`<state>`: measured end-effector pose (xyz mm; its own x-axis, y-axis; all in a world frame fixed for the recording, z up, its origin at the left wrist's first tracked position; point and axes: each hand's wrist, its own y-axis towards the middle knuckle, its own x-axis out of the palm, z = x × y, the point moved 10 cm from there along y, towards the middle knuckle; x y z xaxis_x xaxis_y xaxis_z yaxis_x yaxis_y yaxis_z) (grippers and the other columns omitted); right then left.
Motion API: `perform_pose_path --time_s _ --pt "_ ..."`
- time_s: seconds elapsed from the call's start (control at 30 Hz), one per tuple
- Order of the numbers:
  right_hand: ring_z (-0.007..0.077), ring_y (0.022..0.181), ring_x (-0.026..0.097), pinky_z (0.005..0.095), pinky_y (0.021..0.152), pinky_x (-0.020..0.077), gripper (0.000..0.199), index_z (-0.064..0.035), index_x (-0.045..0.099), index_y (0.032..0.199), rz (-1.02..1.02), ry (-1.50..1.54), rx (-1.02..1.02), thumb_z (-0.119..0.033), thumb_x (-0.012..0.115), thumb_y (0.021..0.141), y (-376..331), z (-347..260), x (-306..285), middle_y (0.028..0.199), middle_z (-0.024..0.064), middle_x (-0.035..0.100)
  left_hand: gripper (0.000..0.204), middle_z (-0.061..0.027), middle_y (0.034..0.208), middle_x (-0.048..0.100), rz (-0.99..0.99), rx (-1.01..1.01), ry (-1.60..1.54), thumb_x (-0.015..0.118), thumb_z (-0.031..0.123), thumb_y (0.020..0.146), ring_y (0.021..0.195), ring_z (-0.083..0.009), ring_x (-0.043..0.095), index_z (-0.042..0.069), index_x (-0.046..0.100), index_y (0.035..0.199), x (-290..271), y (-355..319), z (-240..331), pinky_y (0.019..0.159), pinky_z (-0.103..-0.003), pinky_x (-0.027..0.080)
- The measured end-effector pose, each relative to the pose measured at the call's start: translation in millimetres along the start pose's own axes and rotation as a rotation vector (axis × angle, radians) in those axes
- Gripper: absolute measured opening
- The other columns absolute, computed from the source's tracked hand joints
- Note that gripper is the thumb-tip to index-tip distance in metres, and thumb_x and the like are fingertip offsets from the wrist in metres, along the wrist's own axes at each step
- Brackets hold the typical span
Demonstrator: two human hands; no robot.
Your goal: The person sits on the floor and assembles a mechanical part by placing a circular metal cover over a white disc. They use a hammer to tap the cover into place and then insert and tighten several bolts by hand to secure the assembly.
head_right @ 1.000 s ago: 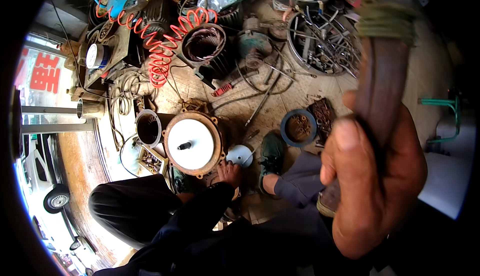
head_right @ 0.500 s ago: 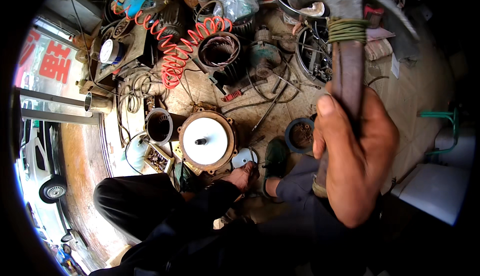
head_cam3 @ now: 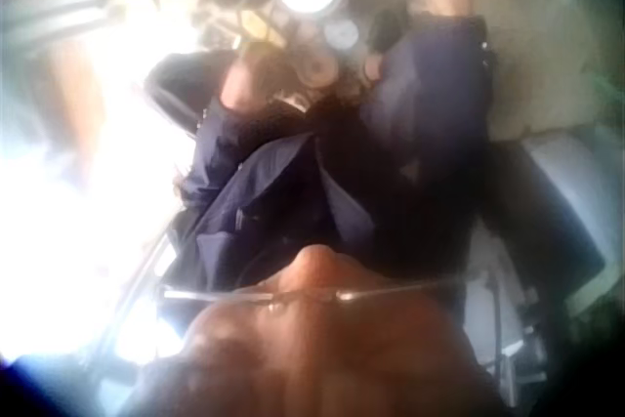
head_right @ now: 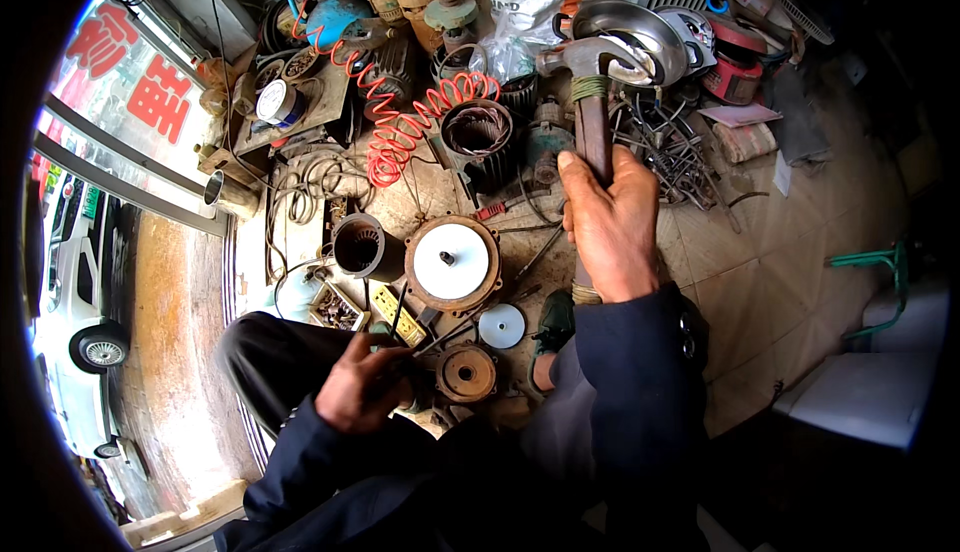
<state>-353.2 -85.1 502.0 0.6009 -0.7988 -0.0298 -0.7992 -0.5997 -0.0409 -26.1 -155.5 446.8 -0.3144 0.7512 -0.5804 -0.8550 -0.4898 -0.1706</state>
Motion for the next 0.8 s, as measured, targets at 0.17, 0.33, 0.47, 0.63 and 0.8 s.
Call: perform_pose_path --time_s 0.17,0.33,0.47,0.63,0.8 --pt "0.0064 0.051 0.051 0.0252 0.045 0.0401 0.017 -0.0029 0.061 0.095 -0.021 -0.008 -0.004 -0.017 0.069 0.103 0 2 7 0.067 -0.0018 0.055 0.030 -0.0133 0.107 0.072 0.243 0.057 -0.109 0.074 -0.006 0.081 0.097 -0.0246 0.075 -0.003 0.071 0.111 -64 -18 34 0.085 -0.034 0.061" --pt "0.0074 0.050 0.051 0.0265 0.044 0.0395 0.017 -0.0009 0.063 0.096 -0.005 -0.026 0.003 -0.015 0.069 0.102 1 1 12 0.064 -0.0008 0.055 0.031 -0.0108 0.098 0.077 0.552 0.131 0.002 0.077 0.002 0.084 0.091 -0.0164 0.073 -0.003 0.065 0.112 -104 -17 32 0.085 -0.031 0.058" --pt "0.0076 0.050 0.050 0.0269 0.044 0.0392 0.017 -0.0008 0.063 0.096 0.012 -0.040 0.009 -0.016 0.070 0.102 0 1 13 0.065 -0.0009 0.055 0.032 -0.0114 0.104 0.076 0.604 0.228 0.179 0.081 -0.002 0.082 0.093 -0.0181 0.072 -0.003 0.069 0.112 -102 5 55 0.090 -0.031 0.055" --pt "0.0070 0.053 0.052 0.0261 0.045 0.0409 0.018 -0.0015 0.063 0.098 -0.015 -0.052 0.013 -0.018 0.069 0.102 1 3 10 0.071 -0.0001 0.058 0.034 -0.0147 0.108 0.074 0.486 0.170 0.133 0.082 -0.003 0.079 0.097 -0.0269 0.073 -0.001 0.071 0.112 -82 38 58 0.090 -0.036 0.056" --pt "0.0066 0.055 0.053 0.0256 0.047 0.0420 0.019 -0.0017 0.063 0.100 -0.023 -0.063 0.008 -0.020 0.068 0.103 2 5 7 0.074 0.0001 0.059 0.036 -0.0145 0.109 0.073 0.422 0.290 0.219 0.078 -0.004 0.080 0.099 -0.0287 0.074 0.001 0.069 0.115 -75 45 73 0.090 -0.036 0.056"
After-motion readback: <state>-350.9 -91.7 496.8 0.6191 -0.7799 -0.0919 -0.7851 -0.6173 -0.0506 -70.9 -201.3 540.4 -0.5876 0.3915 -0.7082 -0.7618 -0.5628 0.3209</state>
